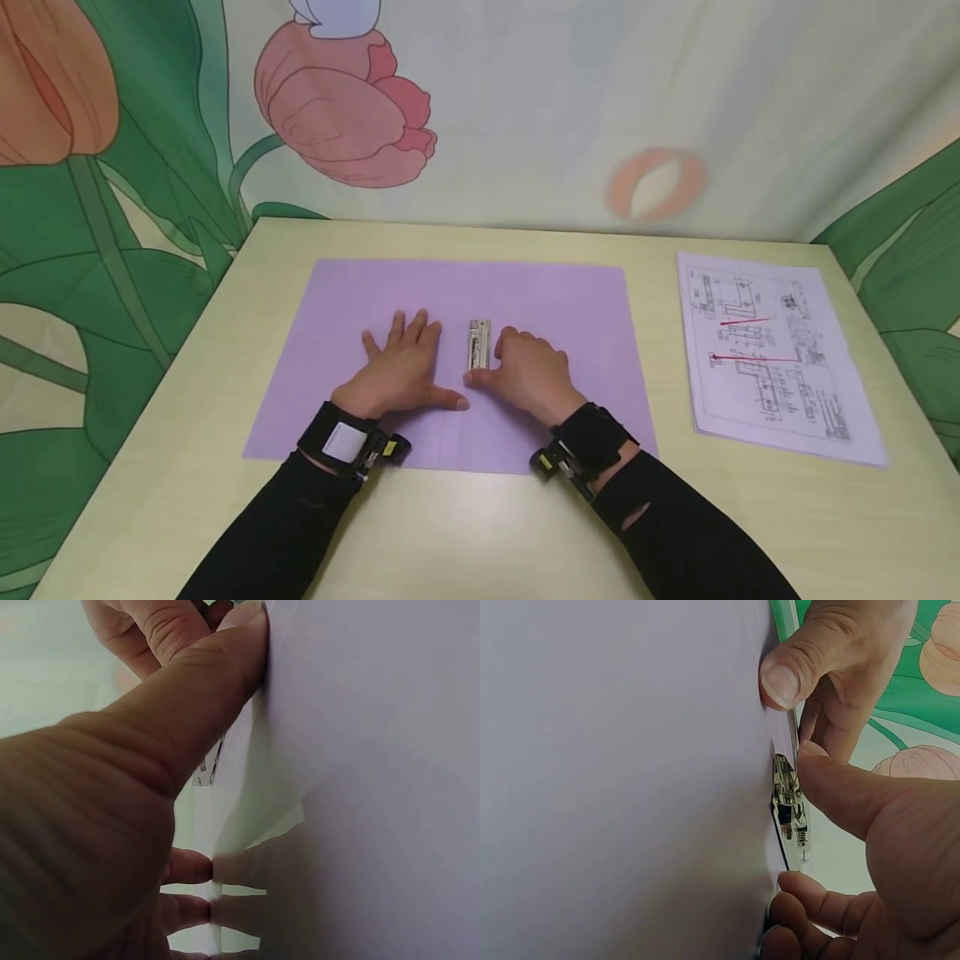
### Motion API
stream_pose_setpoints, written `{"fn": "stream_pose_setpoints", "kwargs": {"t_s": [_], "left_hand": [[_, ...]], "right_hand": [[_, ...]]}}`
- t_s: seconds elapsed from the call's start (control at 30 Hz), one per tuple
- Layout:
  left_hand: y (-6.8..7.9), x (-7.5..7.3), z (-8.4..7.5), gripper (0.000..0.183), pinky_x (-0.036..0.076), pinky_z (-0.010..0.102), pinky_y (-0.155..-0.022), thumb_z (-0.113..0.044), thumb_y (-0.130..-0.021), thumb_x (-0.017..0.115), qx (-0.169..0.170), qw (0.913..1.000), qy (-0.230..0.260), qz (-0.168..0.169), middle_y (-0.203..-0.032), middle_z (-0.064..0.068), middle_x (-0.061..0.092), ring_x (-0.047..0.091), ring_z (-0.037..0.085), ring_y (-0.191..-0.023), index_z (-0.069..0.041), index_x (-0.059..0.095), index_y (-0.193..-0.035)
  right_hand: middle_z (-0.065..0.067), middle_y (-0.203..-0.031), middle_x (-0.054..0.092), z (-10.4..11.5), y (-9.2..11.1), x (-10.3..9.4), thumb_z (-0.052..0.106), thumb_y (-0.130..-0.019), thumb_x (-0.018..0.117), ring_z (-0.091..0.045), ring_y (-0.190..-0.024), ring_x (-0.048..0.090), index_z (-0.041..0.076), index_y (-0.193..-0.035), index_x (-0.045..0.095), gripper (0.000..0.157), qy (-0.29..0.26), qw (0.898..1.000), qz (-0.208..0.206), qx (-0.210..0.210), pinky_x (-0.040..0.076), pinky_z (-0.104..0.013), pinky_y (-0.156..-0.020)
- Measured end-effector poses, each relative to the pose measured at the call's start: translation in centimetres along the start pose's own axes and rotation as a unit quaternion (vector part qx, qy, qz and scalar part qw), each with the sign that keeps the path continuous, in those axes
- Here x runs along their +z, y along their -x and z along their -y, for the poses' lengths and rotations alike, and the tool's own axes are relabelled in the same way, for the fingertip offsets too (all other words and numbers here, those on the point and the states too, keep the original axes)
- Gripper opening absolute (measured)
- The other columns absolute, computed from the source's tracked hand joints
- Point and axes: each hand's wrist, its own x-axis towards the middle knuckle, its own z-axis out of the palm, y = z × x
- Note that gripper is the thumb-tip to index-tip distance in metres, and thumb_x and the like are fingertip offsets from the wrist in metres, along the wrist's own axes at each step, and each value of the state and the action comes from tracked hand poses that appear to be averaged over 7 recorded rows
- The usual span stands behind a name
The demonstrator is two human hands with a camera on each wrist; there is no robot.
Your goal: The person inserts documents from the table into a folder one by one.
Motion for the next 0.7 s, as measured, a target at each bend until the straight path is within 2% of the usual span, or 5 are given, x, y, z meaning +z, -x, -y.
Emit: {"fn": "stream_pose_setpoints", "kwargs": {"t_s": [0.7], "left_hand": [[0.08, 0.07, -0.04, 0.13, 0.006, 0.083, -0.099, -0.083, -0.059, 0.067, -0.004, 1.0, -0.009, -0.003, -0.161, 0.02, 0.013, -0.001, 0.047, -0.143, -0.007, 0.02, -0.153]], "right_hand": [[-0.005, -0.082, 0.06, 0.3, 0.02, -0.01, 0.056, -0.074, 0.075, -0.021, -0.071, 0.054, 0.008, -0.096, 0.056, 0.056, 0.013, 1.0, 0.0, 0.003, 0.043, -0.035, -0.054]]}}
